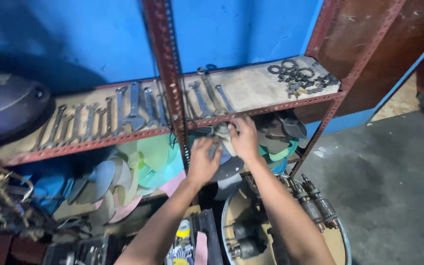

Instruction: Organizing and sorting various wrenches between a toolbox and a storage shelf

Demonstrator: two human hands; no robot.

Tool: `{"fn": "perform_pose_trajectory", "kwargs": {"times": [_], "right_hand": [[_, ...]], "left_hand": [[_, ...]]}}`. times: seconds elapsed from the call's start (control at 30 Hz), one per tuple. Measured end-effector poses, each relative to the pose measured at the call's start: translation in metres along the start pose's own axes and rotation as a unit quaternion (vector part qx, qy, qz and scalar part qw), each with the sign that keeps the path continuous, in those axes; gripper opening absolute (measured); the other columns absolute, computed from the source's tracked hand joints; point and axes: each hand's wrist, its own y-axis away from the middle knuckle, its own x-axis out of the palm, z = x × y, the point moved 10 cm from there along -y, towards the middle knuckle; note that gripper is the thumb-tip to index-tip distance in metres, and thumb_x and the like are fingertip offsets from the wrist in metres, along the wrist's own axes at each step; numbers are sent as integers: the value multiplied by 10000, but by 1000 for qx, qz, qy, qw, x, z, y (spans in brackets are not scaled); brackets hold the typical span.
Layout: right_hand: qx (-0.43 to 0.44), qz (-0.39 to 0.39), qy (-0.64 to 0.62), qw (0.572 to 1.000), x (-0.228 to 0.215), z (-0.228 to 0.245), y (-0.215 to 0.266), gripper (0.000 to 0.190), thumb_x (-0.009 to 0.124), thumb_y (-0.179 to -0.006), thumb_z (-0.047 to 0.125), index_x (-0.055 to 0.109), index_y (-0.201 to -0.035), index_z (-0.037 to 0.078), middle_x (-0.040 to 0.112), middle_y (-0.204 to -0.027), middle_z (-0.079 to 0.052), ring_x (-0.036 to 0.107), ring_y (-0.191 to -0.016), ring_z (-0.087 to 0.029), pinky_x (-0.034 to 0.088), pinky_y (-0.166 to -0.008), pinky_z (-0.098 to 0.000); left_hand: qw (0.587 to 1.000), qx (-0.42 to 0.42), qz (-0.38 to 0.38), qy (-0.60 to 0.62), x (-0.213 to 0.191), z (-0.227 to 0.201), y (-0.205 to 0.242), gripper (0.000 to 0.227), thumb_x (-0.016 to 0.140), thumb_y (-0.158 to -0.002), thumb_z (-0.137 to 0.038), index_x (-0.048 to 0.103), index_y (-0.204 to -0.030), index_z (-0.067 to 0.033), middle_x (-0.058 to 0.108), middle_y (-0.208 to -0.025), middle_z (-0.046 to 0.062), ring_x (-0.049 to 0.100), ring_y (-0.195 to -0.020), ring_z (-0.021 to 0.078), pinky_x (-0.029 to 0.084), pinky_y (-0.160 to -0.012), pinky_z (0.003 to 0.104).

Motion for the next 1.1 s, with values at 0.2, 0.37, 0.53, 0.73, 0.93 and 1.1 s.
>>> {"fn": "perform_pose_trajectory", "kwargs": {"times": [0.2,0.37,0.53,0.73,0.93,1.1], "right_hand": [[100,68,-56,991,0,62,98,201,742,-860,209,767,-1054,163,702,-1006,-112,676,-1031,-371,532,-929,-464],[155,134,-131,970,26,97,174,160,770,-855,202,796,-1013,206,745,-978,-66,713,-1009,-298,557,-918,-388],[226,221,-179,932,39,148,249,198,763,-853,138,804,-1045,162,766,-1002,-91,730,-1021,-276,565,-920,-354],[204,330,-143,910,69,178,342,195,746,-869,72,799,-1045,137,755,-947,-119,739,-986,-331,605,-849,-368],[205,454,-97,862,126,183,451,196,643,-960,107,771,-1105,140,782,-985,-122,716,-1062,-337,586,-922,-438],[264,599,-48,754,150,212,517,422,570,-994,157,595,-1387,3,668,-1298,-265,625,-1241,-401,552,-1021,-519]], "left_hand": [[982,-164,21,88,-49,15,102,185,716,-869,-81,781,-1042,-93,761,-912,152,747,-885,362,596,-801,424],[943,-287,19,168,-111,-5,171,203,668,-919,-72,787,-1083,-81,793,-857,119,748,-694,215,595,-700,376],[907,-363,-16,214,-161,-9,250,181,676,-935,-41,775,-1084,-69,785,-851,133,705,-745,185,557,-679,360],[903,-429,7,34,-216,48,360,199,683,-917,-138,769,-1082,-67,777,-983,196,731,-1029,398,561,-890,486],[876,-464,79,-104,-222,127,475,188,650,-917,-103,755,-1073,-91,746,-1028,186,707,-1058,442,578,-947,560],[900,-235,205,-303,-198,112,486,148,655,-838,-165,745,-954,-148,695,-983,80,621,-1055,294,451,-873,422]]}}
